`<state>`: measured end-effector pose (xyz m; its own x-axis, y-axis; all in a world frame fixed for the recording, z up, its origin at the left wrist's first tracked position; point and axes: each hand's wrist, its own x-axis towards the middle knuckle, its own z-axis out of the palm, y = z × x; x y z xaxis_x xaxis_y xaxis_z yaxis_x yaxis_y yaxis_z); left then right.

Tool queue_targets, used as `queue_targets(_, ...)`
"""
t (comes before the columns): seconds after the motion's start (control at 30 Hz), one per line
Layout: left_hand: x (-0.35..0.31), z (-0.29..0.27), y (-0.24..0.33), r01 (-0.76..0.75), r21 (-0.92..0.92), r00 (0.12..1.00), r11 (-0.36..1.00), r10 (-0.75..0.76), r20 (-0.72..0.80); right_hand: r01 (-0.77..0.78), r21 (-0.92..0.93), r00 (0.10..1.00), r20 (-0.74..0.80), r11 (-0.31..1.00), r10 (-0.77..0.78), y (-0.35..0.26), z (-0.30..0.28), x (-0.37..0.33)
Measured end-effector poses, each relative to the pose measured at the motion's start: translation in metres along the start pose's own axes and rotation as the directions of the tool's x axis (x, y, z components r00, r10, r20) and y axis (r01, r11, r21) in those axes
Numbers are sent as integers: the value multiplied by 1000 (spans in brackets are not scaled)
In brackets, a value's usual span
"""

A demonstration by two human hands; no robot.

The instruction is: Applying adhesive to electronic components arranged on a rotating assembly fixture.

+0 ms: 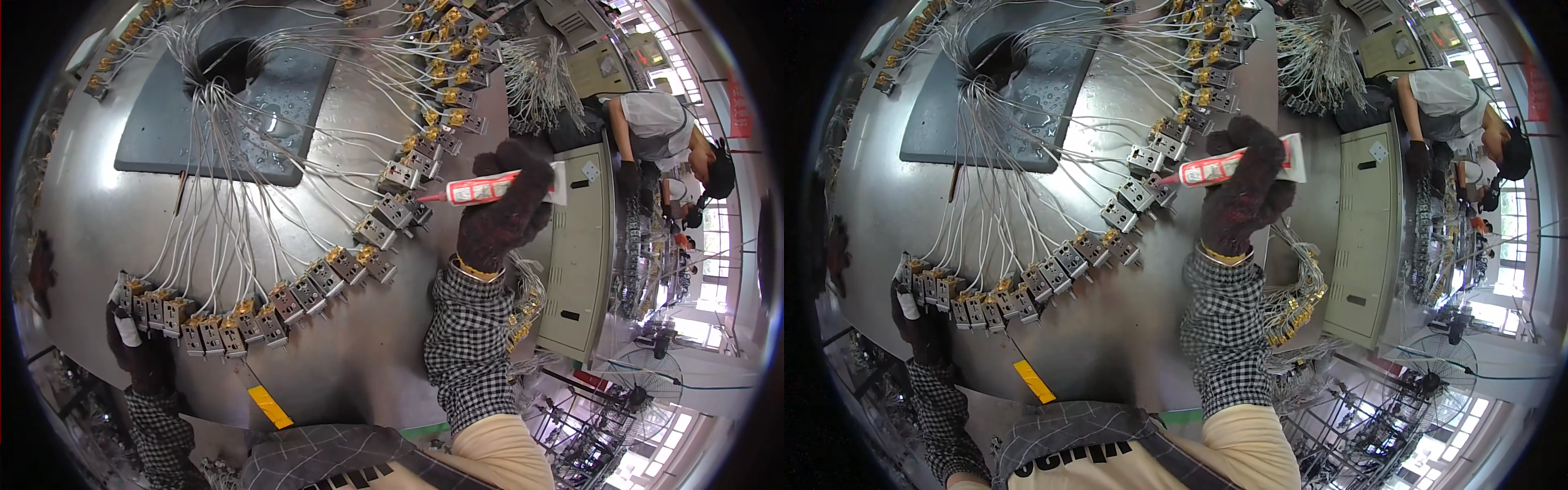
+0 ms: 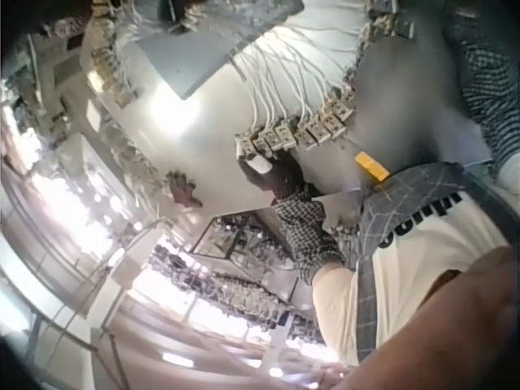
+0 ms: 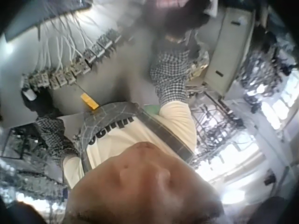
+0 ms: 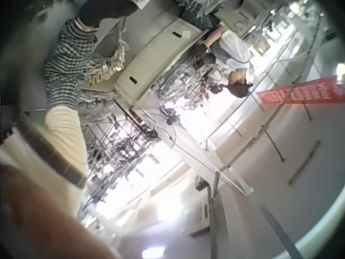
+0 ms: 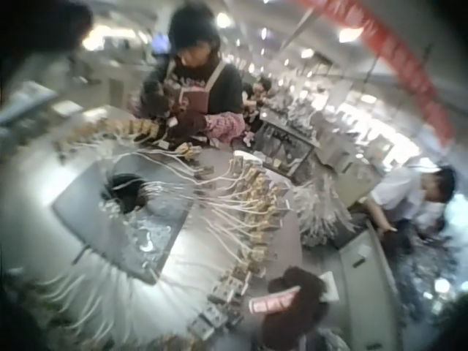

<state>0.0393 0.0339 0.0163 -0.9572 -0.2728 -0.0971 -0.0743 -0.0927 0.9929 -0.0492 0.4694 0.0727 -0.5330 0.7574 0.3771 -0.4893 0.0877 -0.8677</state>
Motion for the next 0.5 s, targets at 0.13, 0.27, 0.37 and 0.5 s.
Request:
queue_targets(0.13, 2, -6, -6, 12, 26, 999, 1000, -12, -30, -18, -86, 999, 49, 996, 22, -2, -3, -7)
queue_targets(0.27, 3, -8, -8, -9, 44, 1000, 999, 10, -11, -37, -72, 999, 35, 997, 39, 6, -2, -9)
queue_targets(0.37, 2, -10, -10, -11, 5, 1000, 1000, 11, 20, -36, -94, 999, 35, 995, 39, 4, -2, -12)
queue_targets(0.5, 2, -11, -8, 15, 3, 1000, 1000, -15, -23, -53, -161, 995, 75, 986, 66, -7, 0, -13)
